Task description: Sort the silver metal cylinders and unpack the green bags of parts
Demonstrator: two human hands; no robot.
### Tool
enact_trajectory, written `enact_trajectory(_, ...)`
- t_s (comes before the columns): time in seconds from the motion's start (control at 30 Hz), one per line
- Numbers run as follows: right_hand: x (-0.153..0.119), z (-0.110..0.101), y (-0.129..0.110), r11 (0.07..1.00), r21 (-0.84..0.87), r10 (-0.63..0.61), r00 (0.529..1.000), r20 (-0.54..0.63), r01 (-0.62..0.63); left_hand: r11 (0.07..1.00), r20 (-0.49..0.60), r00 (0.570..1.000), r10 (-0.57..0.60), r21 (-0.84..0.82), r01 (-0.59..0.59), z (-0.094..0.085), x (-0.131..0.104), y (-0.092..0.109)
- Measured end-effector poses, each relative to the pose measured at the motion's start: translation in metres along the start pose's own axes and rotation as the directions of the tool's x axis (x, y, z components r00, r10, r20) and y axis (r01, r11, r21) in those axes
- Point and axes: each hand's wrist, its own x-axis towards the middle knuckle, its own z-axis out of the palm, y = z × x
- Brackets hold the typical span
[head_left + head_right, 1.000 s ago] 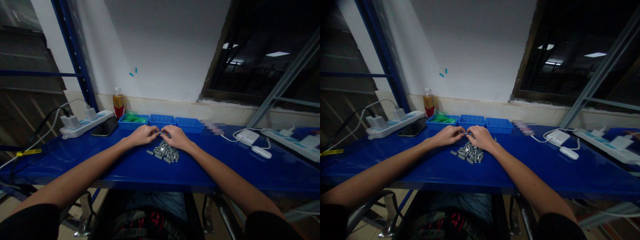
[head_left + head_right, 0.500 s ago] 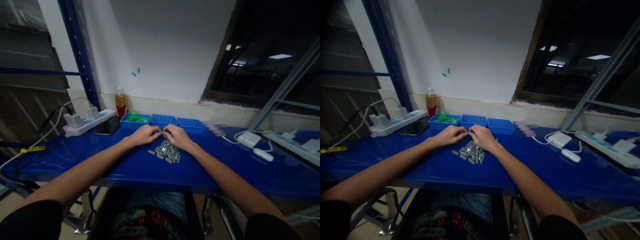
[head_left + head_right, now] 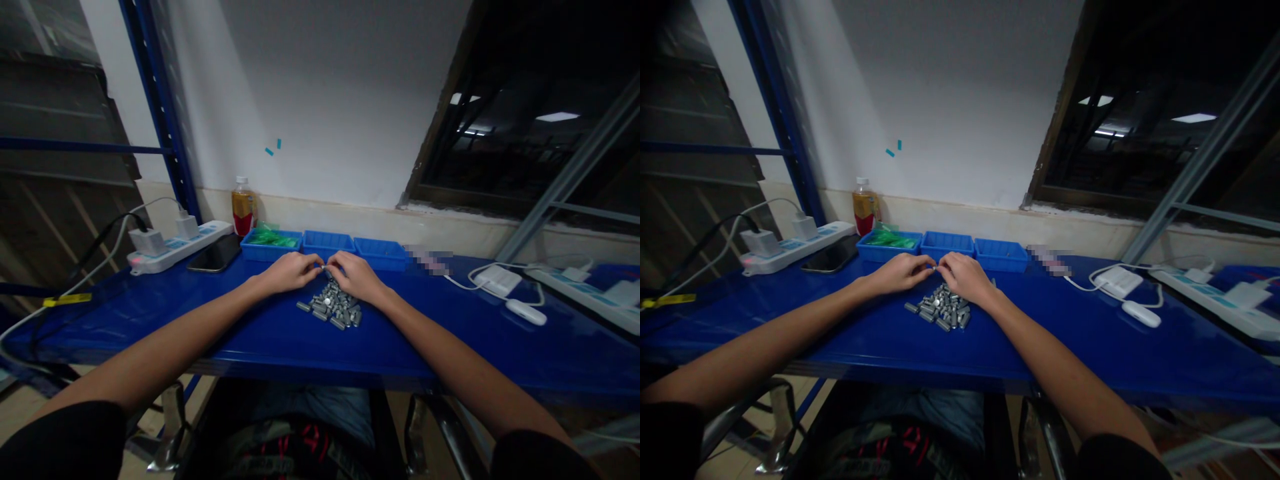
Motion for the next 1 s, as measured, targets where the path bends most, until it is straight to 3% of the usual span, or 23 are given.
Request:
enact_trajectory(0.17,0.002,0.007,0.004,0.978,0.172,0.123,0.992,-0.019,-0.118,1.0,-0.014,1.0,-0.002,0.013,0.002,0.0,0.001,-0.001)
enact_trajectory(0.4,0.004,0.016,0.003,0.853,0.406,0.319,0.943,0.091,-0.328,1.0,-0.017,1.0,-0.007,0.005,0.007,0.002,0.0,-0.002)
enact_trajectory(0.7,0.004,0.018,0.002,0.834,0.425,0.335,0.935,0.118,-0.352,1.0,-0.02,1.0,0.01,0.006,-0.01,0.003,0.0,-0.004)
enact_trajectory(0.9,0.003,0.018,0.002,0.87,0.373,0.303,0.947,0.108,-0.321,1.0,-0.01,1.0,0.017,0.001,-0.017,0.003,-0.001,-0.001)
enact_trajectory(1.0,0.004,0.021,0.003,0.833,0.459,0.316,0.947,0.065,-0.309,1.0,-0.005,1.0,0.013,0.005,-0.013,0.003,-0.001,0.0)
